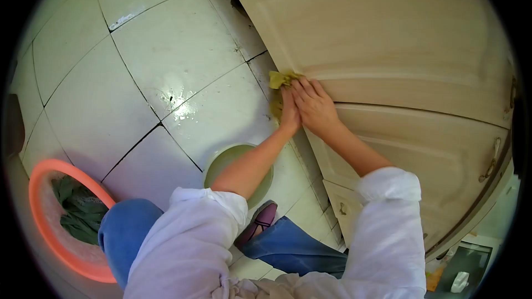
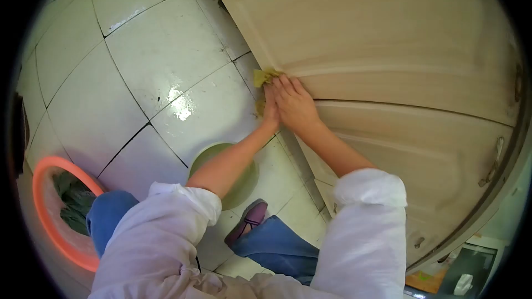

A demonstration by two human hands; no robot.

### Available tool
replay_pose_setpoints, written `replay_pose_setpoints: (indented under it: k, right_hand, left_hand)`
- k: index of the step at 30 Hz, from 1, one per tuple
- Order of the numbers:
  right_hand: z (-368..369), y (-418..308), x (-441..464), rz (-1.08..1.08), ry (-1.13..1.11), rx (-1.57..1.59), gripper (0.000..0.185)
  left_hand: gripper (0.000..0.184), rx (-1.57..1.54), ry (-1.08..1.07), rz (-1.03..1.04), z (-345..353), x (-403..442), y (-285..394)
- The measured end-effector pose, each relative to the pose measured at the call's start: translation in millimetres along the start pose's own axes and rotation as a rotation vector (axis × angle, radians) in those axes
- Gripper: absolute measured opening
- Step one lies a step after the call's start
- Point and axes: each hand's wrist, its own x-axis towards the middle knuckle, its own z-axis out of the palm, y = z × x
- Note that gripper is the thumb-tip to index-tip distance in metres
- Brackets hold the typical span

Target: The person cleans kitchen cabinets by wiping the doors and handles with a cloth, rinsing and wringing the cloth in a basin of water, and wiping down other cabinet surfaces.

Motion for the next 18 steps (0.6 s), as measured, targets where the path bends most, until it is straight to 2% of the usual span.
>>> replay_pose_setpoints:
  k: [1, 2, 7, 9, 14, 15, 16, 18]
  right_hand:
    - [-1.3, 0.8, -7.8, -0.005, -0.002, 0.003, 0.049]
    - [-5.5, 1.1, -17.0, 0.011, 0.028, 0.004, 0.049]
    - [-0.5, 2.6, 1.1, 0.034, 0.09, 0.01, 0.048]
    - [2.2, 2.0, 13.3, 0.038, 0.094, -0.024, 0.048]
    - [-9.4, 9.7, -11.6, 0.049, 0.021, -0.02, 0.05]
    - [-22.1, 14.8, -19.8, 0.042, -0.004, 0.014, 0.053]
    - [-37.9, 20.3, -29.0, 0.048, -0.014, 0.004, 0.053]
    - [-81.3, 32.8, -48.5, 0.199, -0.063, 0.019, 0.056]
  left_hand:
    - [0.048, 0.149, 0.035, 0.093, -0.7, 2.3, -6.0]
    - [0.048, 0.147, 0.041, 0.095, -8.1, 8.5, -7.3]
    - [0.053, 0.354, -0.114, 0.171, -47.9, 48.1, -41.2]
    - [0.058, 1.126, -0.226, 0.458, -48.2, 34.5, -30.7]
    - [0.059, 1.429, 0.161, 0.621, -9.9, 13.6, -39.7]
    - [0.059, 1.413, 0.153, 0.614, 1.7, 10.4, -44.1]
    - [0.061, 1.418, 0.052, 0.698, 12.2, 6.7, -46.5]
    - [0.062, 1.436, -0.119, 0.812, 48.6, -6.0, -45.1]
